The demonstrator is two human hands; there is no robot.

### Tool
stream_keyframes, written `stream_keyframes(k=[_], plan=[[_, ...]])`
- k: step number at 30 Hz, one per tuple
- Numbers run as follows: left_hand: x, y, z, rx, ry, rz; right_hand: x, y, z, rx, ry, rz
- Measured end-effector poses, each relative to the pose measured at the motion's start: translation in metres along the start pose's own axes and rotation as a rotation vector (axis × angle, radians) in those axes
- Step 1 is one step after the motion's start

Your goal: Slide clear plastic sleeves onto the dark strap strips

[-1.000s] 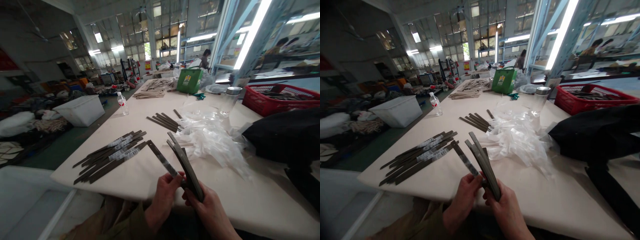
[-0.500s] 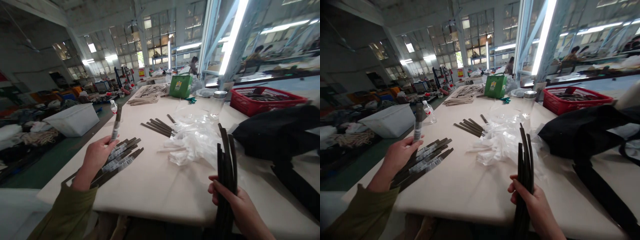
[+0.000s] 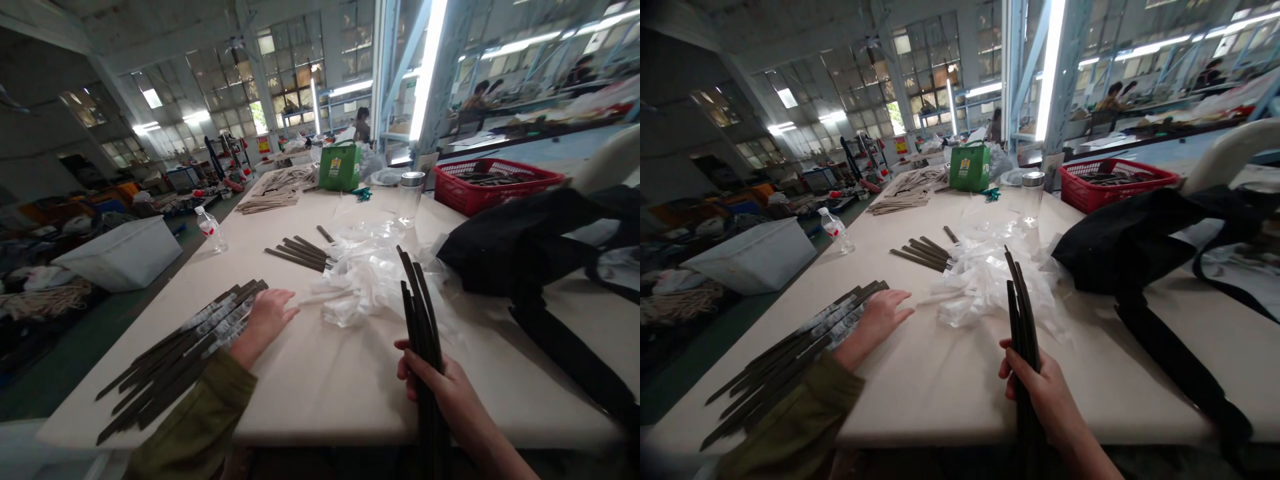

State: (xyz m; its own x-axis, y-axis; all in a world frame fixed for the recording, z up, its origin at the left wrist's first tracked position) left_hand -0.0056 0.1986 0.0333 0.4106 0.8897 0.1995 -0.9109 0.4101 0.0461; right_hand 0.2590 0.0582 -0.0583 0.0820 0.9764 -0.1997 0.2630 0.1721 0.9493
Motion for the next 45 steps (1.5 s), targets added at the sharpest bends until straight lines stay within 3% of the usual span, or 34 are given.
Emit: stream_keyframes(k=[2,4,8,13,16,20,23,26,29,32,35,39,45], plan=[[0.021,-0.028,-0.015,-0.028,0.027,-0.041,-0.001,0.003,0.000,0.007,-0.006,0.010],[0.036,-0.042,-0.024,-0.054,0.045,-0.045,-0.001,0.004,0.001,0.024,-0.018,0.019],[0.044,-0.035,-0.026,-0.172,0.066,0.049,-0.002,0.002,0.002,0.046,-0.012,0.027],[0.019,-0.004,-0.026,-0.478,0.081,0.223,-0.001,0.000,0.001,0.061,0.000,0.028],[0.004,0.001,-0.035,-0.653,0.096,0.270,-0.001,0.003,-0.001,0.051,-0.002,0.041],[-0.012,-0.012,-0.058,-0.966,0.240,0.298,-0.001,0.004,0.000,0.033,-0.008,0.051],[-0.028,-0.026,-0.066,-1.179,0.353,0.333,0.000,0.004,0.003,0.037,-0.011,0.051],[-0.049,-0.047,-0.064,-1.437,0.444,0.373,0.000,0.004,-0.003,0.048,-0.008,0.030],[-0.068,-0.065,-0.055,-1.620,0.410,0.410,0.000,0.006,-0.028,0.054,0.043,0.001],[-0.086,-0.080,-0.051,-1.684,0.329,0.433,0.001,0.009,-0.068,0.079,0.138,-0.006],[-0.100,-0.094,-0.051,-1.694,0.279,0.407,0.007,0.014,-0.096,0.119,0.139,0.007],[-0.112,-0.104,-0.049,-1.590,0.332,0.347,0.016,0.023,-0.105,0.121,0.071,0.025],[-0.113,-0.096,-0.031,-1.405,0.446,0.266,0.010,0.039,-0.110,-0.074,0.112,0.079]])
Point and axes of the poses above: each hand's wrist, its own x-axis towards the middle knuckle, its own z-axis out of the back of the hand, y = z × x, the point moved 10 cm from there along x, towards the middle knuckle, and after that the axes turned 9 degrees about x, right-handed, at the moved point
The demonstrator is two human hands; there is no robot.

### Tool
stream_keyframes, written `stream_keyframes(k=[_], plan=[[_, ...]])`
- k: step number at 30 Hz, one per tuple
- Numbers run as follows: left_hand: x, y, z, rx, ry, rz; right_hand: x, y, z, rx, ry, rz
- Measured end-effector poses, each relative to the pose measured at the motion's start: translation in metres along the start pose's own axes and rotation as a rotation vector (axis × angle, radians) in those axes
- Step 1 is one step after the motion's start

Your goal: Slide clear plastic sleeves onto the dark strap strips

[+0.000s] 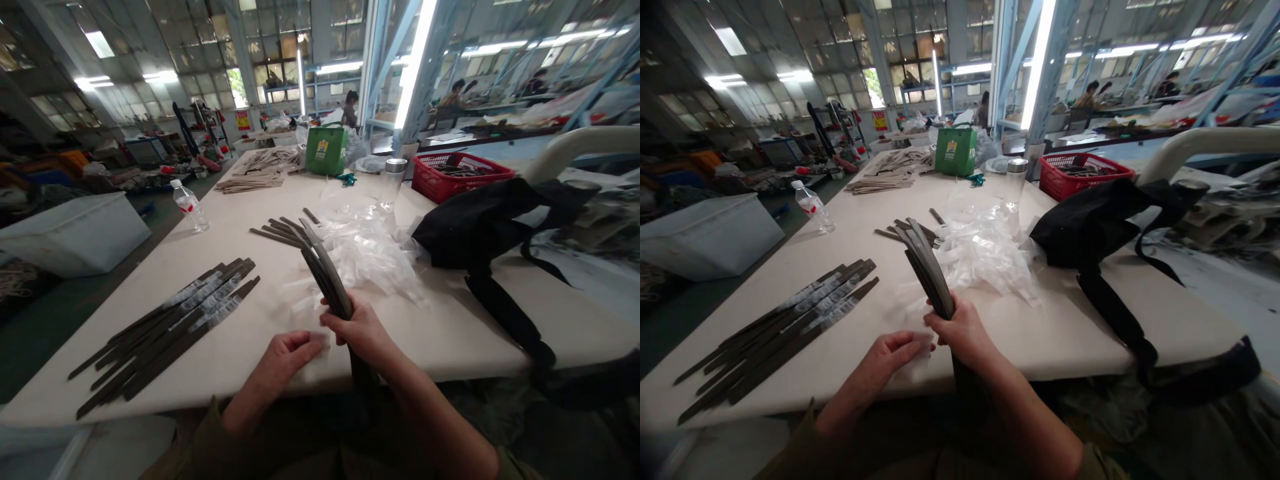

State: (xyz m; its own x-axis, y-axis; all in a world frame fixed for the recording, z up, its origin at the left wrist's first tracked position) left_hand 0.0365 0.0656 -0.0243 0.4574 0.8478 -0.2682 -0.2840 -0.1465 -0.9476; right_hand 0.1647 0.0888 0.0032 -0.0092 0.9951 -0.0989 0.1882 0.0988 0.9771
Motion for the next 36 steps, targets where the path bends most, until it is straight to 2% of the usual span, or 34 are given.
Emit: stream_keyframes(k=[5,8,10,14,16,19,23,28,36], plan=[[-0.002,-0.008,-0.003,0.161,0.051,-0.017,-0.009,0.014,-0.007,-0.208,0.015,0.085],[0.002,-0.007,0.001,0.098,0.002,-0.018,-0.014,0.018,-0.006,-0.236,0.027,0.082],[0.005,-0.003,0.017,-0.088,-0.123,-0.005,-0.022,0.019,-0.004,-0.233,0.067,0.080],[0.009,0.003,0.051,-0.614,-0.357,-0.036,-0.040,0.016,0.005,-0.193,0.154,0.066],[0.012,0.004,0.062,-0.804,-0.412,-0.057,-0.047,0.008,0.012,-0.200,0.160,0.025],[0.015,0.004,0.070,-0.932,-0.465,-0.056,-0.055,-0.003,0.020,-0.258,0.152,-0.009],[0.020,0.003,0.065,-0.921,-0.439,-0.047,-0.059,-0.011,0.023,-0.372,0.139,-0.007],[0.019,-0.003,0.053,-0.836,-0.357,-0.062,-0.053,-0.008,0.027,-0.551,0.075,0.072],[0.016,0.003,0.053,-0.804,-0.375,-0.038,-0.050,-0.012,0.036,-0.713,-0.011,0.102]])
Point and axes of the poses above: each hand's wrist, its own x-axis towards the middle knuckle, its own z-axis out of the back of the hand, y = z × x, the point moved 10 cm from there along x, towards the middle knuckle, and after that the axes turned 9 degrees about x, right-handed, at the moved point
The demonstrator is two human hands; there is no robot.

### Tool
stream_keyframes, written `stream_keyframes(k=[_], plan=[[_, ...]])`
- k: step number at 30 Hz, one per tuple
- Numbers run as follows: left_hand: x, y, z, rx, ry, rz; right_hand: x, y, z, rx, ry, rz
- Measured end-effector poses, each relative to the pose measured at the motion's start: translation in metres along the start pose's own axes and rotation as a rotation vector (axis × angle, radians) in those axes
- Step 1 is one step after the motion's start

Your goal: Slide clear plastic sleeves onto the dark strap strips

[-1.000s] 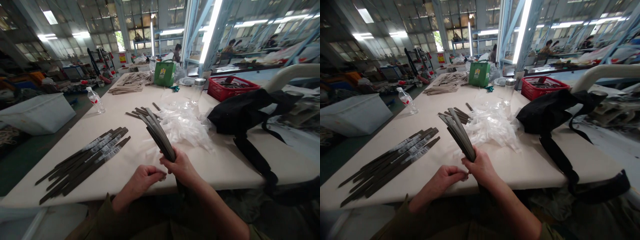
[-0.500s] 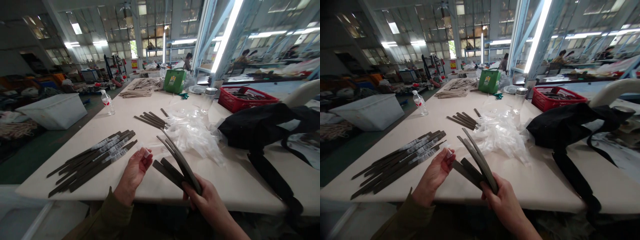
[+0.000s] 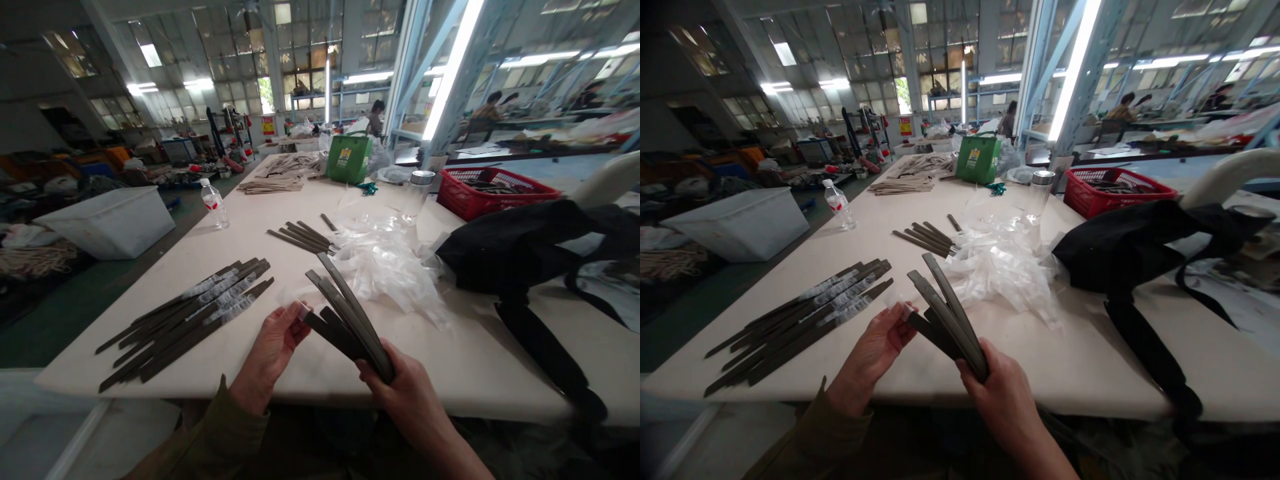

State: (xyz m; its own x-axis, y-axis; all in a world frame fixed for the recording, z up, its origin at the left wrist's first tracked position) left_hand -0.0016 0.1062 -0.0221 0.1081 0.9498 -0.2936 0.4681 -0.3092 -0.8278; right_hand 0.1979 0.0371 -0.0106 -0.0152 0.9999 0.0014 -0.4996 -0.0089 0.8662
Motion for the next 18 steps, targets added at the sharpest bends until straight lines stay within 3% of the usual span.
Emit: stream_keyframes(k=[4,7,13,15,18], plan=[[-0.004,0.010,-0.007,0.087,-0.019,-0.024,0.005,0.006,0.000,-0.062,-0.060,0.007],[-0.005,0.015,-0.013,0.140,-0.014,-0.023,0.008,0.012,-0.006,0.065,-0.017,0.027],[0.001,-0.011,0.005,0.208,-0.073,-0.105,-0.003,0.004,-0.015,0.305,0.166,-0.024],[-0.001,0.000,0.001,0.238,-0.029,-0.076,-0.004,0.003,-0.016,0.349,0.163,-0.039],[-0.012,0.033,-0.024,0.363,0.137,-0.033,0.001,0.006,-0.019,0.462,0.119,-0.040]])
Point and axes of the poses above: each hand's wrist, its own x-axis towards the middle knuckle, its own z-axis out of the back of the hand, y = z × x, the point moved 10 cm from there along x, towards the middle knuckle, and after that the axes turned 9 degrees about x, right-handed, at the moved point
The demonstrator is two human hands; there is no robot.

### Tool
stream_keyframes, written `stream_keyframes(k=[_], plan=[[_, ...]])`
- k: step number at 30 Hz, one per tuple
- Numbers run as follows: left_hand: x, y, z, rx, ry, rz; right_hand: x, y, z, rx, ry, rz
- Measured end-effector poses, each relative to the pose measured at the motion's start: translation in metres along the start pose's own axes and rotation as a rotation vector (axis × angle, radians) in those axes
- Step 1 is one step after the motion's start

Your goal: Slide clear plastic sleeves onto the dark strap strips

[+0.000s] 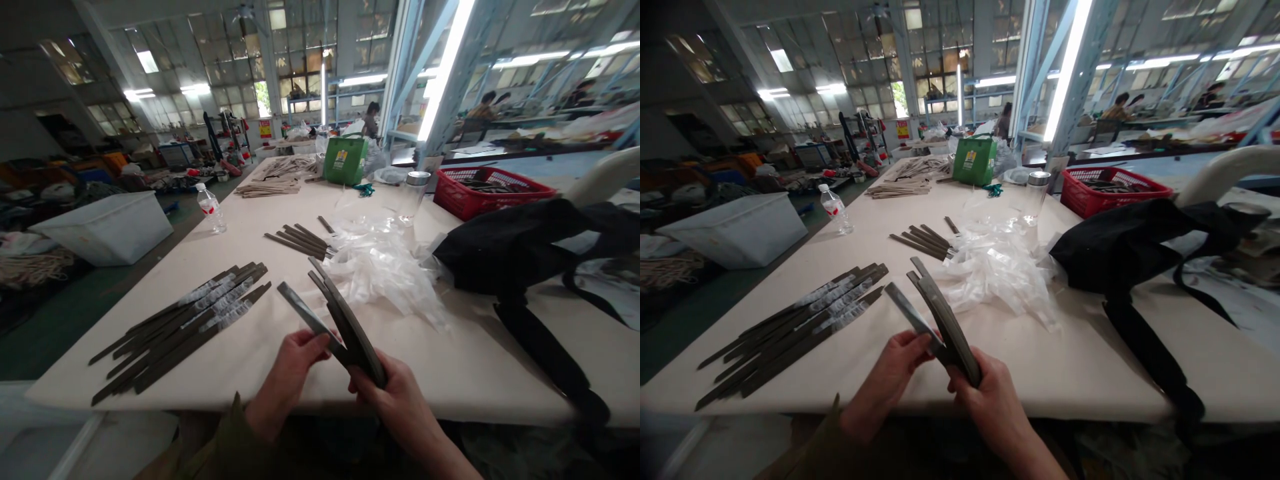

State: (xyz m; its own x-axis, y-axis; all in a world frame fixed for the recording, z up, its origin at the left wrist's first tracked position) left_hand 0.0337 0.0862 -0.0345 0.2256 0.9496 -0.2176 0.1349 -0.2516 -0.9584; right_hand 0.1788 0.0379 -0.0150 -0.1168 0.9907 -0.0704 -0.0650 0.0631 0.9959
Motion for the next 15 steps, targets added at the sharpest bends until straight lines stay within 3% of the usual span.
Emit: stream_keyframes(k=[3,5,7,9,11,13,15], plan=[[-0.004,0.003,-0.025,0.032,0.116,-0.033,0.005,0.001,-0.003,0.038,-0.015,0.035],[0.000,-0.012,-0.015,-0.108,0.043,-0.088,0.006,0.000,-0.003,0.033,-0.017,0.038],[0.004,-0.028,0.006,-0.253,-0.108,-0.148,0.005,-0.002,-0.004,0.035,-0.017,0.028],[0.003,-0.032,0.016,-0.268,-0.203,-0.164,0.004,-0.002,-0.006,0.037,-0.009,0.033],[0.001,-0.022,0.004,-0.194,-0.137,-0.137,0.004,0.000,-0.009,0.043,-0.004,0.055],[-0.002,-0.008,-0.019,-0.138,0.029,-0.099,0.006,0.001,-0.010,0.055,-0.006,0.075],[-0.003,-0.004,-0.030,-0.143,0.124,-0.104,0.006,-0.001,-0.010,0.062,-0.001,0.081]])
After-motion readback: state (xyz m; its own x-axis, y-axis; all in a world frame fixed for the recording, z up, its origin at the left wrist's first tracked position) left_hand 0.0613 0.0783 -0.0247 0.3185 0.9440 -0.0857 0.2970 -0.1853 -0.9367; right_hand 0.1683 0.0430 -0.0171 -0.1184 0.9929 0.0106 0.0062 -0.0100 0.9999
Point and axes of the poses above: each hand's wrist, its own x-axis towards the middle knuckle, its own z-axis out of the back of the hand, y = z × x, the point moved 10 cm from there along x, towards the middle knuckle, and after that the axes turned 9 degrees about x, right-handed, at the moved point
